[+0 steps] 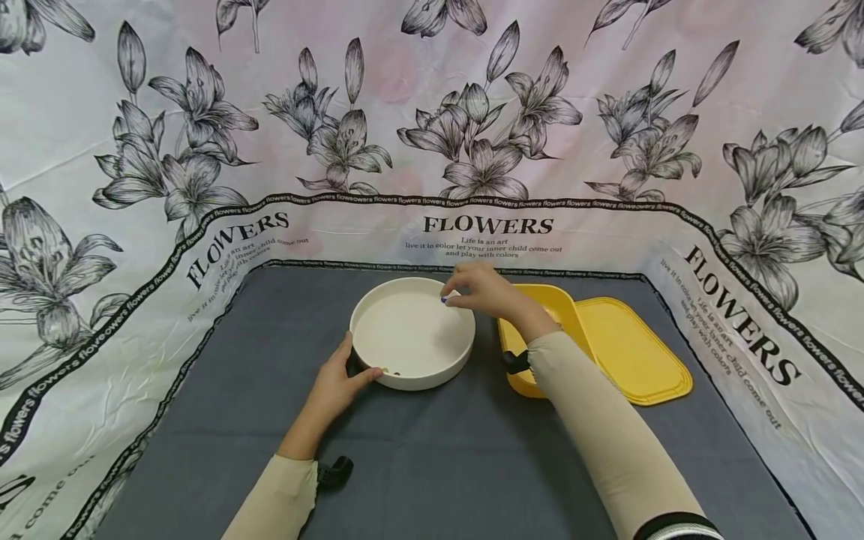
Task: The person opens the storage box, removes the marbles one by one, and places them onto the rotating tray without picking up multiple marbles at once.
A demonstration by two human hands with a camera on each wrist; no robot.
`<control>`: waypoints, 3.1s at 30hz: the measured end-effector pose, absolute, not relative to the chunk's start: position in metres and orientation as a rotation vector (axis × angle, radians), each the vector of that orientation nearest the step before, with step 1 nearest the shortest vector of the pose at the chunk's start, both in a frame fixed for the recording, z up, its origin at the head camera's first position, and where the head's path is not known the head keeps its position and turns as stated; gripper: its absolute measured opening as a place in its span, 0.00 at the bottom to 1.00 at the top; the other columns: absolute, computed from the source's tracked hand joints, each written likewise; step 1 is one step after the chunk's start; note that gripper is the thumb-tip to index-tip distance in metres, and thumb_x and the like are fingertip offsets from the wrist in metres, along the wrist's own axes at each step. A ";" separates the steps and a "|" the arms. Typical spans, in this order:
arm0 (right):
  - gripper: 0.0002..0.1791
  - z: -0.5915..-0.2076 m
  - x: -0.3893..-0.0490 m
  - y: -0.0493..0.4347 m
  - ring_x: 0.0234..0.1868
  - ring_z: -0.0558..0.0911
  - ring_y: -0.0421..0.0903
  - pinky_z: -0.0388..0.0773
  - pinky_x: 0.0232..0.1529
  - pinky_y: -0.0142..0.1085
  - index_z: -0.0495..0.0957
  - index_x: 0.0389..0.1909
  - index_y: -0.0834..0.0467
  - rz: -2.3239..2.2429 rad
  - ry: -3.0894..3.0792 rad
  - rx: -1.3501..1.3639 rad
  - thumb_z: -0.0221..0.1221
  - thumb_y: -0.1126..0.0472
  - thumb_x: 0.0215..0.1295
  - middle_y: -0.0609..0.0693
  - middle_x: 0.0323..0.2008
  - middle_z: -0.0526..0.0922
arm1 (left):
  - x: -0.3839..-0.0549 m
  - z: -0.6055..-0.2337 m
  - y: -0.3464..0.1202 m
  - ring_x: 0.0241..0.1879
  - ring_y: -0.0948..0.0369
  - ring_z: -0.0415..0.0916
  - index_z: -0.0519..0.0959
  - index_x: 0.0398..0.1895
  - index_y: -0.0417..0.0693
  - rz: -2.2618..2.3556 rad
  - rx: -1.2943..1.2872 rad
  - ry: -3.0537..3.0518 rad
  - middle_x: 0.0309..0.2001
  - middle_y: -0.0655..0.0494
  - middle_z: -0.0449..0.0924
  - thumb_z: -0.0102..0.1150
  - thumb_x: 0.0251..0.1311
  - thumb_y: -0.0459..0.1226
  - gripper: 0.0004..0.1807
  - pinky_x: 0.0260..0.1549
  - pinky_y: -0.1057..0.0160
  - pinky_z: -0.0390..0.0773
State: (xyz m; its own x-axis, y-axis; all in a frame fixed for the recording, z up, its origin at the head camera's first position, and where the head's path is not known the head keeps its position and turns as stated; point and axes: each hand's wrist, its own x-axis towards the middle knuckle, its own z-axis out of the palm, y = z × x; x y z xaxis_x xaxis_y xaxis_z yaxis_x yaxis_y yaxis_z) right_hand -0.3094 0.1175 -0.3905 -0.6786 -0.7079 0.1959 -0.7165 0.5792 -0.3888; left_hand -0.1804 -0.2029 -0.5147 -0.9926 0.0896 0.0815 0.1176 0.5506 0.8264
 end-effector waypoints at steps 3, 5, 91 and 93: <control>0.10 -0.393 -0.313 0.114 0.39 0.74 0.47 0.74 0.40 0.38 0.90 0.47 0.52 0.747 -2.796 1.224 0.69 0.56 0.68 0.46 0.36 0.77 | -0.180 -0.515 -0.203 0.81 0.44 0.44 0.42 0.83 0.41 -1.460 -0.181 -2.741 0.82 0.38 0.43 0.71 0.59 0.56 0.63 0.76 0.41 0.54; 0.10 -0.395 -0.315 0.111 0.39 0.74 0.49 0.73 0.39 0.38 0.90 0.47 0.52 0.794 -2.806 1.200 0.69 0.57 0.68 0.47 0.36 0.77 | -0.180 -0.515 -0.202 0.81 0.45 0.44 0.42 0.83 0.40 -1.457 -0.178 -2.739 0.82 0.38 0.43 0.71 0.59 0.56 0.62 0.76 0.41 0.54; 0.11 -0.390 -0.342 0.051 0.47 0.79 0.46 0.75 0.55 0.42 0.89 0.49 0.52 0.225 -2.849 1.393 0.68 0.58 0.68 0.48 0.44 0.83 | -0.181 -0.516 -0.203 0.81 0.45 0.45 0.43 0.83 0.41 -1.428 -0.131 -2.785 0.82 0.41 0.44 0.71 0.59 0.56 0.62 0.76 0.41 0.54; 0.11 -0.384 -0.338 0.060 0.47 0.78 0.47 0.74 0.56 0.43 0.89 0.50 0.52 0.192 -2.836 1.388 0.68 0.58 0.68 0.49 0.43 0.83 | -0.180 -0.516 -0.202 0.81 0.45 0.46 0.43 0.83 0.41 -1.426 -0.124 -2.779 0.82 0.41 0.45 0.72 0.59 0.56 0.62 0.75 0.41 0.55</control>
